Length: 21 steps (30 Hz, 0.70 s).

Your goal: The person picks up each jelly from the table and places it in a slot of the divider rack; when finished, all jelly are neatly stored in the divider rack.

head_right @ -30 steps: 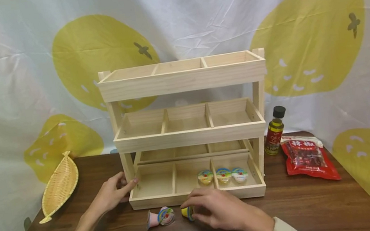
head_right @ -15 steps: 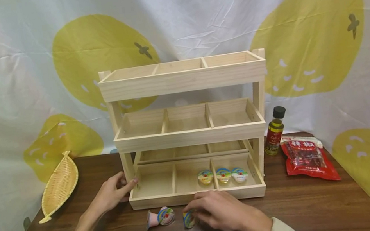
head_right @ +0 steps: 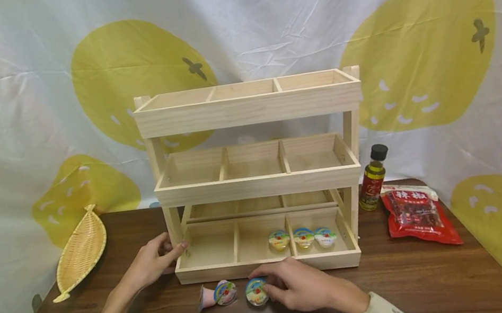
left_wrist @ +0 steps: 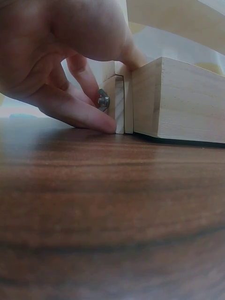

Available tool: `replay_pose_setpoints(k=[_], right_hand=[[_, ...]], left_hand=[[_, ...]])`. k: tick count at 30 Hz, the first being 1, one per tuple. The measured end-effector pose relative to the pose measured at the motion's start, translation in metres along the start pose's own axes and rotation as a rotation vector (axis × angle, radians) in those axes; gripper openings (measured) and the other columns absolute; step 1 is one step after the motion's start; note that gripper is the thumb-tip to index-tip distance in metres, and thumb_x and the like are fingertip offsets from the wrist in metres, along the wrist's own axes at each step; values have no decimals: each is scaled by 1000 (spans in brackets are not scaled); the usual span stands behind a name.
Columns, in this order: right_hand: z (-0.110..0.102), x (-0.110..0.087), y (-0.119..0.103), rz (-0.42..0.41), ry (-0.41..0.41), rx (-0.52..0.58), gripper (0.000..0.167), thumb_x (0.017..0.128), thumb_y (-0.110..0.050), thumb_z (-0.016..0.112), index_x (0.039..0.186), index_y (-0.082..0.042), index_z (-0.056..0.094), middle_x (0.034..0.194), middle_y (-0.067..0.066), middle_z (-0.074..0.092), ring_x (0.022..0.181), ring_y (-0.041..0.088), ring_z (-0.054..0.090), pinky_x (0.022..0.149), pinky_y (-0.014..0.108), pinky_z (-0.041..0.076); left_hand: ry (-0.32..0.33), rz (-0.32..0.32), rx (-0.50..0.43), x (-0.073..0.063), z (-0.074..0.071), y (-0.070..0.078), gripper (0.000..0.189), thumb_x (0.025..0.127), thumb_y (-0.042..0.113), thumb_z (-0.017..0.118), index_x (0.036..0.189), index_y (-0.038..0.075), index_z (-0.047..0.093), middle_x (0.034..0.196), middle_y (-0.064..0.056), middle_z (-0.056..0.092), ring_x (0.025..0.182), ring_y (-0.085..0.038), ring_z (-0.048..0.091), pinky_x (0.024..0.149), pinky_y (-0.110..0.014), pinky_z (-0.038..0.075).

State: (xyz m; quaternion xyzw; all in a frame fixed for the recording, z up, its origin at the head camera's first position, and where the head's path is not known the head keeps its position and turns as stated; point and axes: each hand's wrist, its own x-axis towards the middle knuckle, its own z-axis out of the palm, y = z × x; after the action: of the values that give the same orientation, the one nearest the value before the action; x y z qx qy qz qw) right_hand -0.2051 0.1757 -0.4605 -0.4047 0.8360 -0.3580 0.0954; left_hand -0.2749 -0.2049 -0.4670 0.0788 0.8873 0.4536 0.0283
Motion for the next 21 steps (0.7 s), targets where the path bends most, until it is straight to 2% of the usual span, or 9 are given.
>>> replay_pose_setpoints(k=[4,8,10,15,16,19,21], right_hand=[[0,1,-1,18,18,-24,35,110,-24,65,142,-12,66,76,-15,63,59,-7,52,54,18,50],[1,2,-5,43,18,-110,50,107,-44,69,143,-10,65,76,-17,62,60,-7,53,58,18,51],[3,3,-7,47,23,-166,56,104,-50,72,143,-10,65,84,-17,66,65,-6,55,64,17,53],[6,5,-12,46,60,-300,55,100,-54,76,133,-10,71,109,-9,76,87,-4,64,80,21,59],[6,5,-14,50,61,-313,56,99,-56,76,130,-10,72,110,-8,77,90,-3,66,82,23,60],[4,4,-18,70,55,-359,66,95,-66,74,129,-10,73,118,-4,79,103,6,73,90,30,63],[1,3,-20,80,46,-375,73,93,-71,73,134,-10,72,126,-2,78,113,12,73,97,34,63]], left_hand=[[-3,0,-4,0,0,0,35,106,36,73,111,2,64,103,-12,74,91,-21,77,71,-33,68],[0,-3,-6,0,-1,0,36,106,37,73,112,2,65,103,-12,74,90,-21,78,71,-33,68],[2,0,5,0,-1,-1,36,106,38,73,112,3,65,103,-12,74,90,-21,77,71,-33,68],[15,9,54,0,-2,-1,37,106,41,73,109,5,65,99,-9,75,85,-19,76,69,-31,66],[17,10,59,0,-2,-1,37,105,41,73,108,5,65,98,-8,75,85,-19,76,69,-31,65],[13,15,54,0,-2,-2,37,105,41,73,108,5,65,98,-8,74,84,-19,75,68,-30,65],[4,16,33,0,-1,-2,37,106,40,73,108,5,65,99,-9,74,85,-19,76,69,-31,66]])
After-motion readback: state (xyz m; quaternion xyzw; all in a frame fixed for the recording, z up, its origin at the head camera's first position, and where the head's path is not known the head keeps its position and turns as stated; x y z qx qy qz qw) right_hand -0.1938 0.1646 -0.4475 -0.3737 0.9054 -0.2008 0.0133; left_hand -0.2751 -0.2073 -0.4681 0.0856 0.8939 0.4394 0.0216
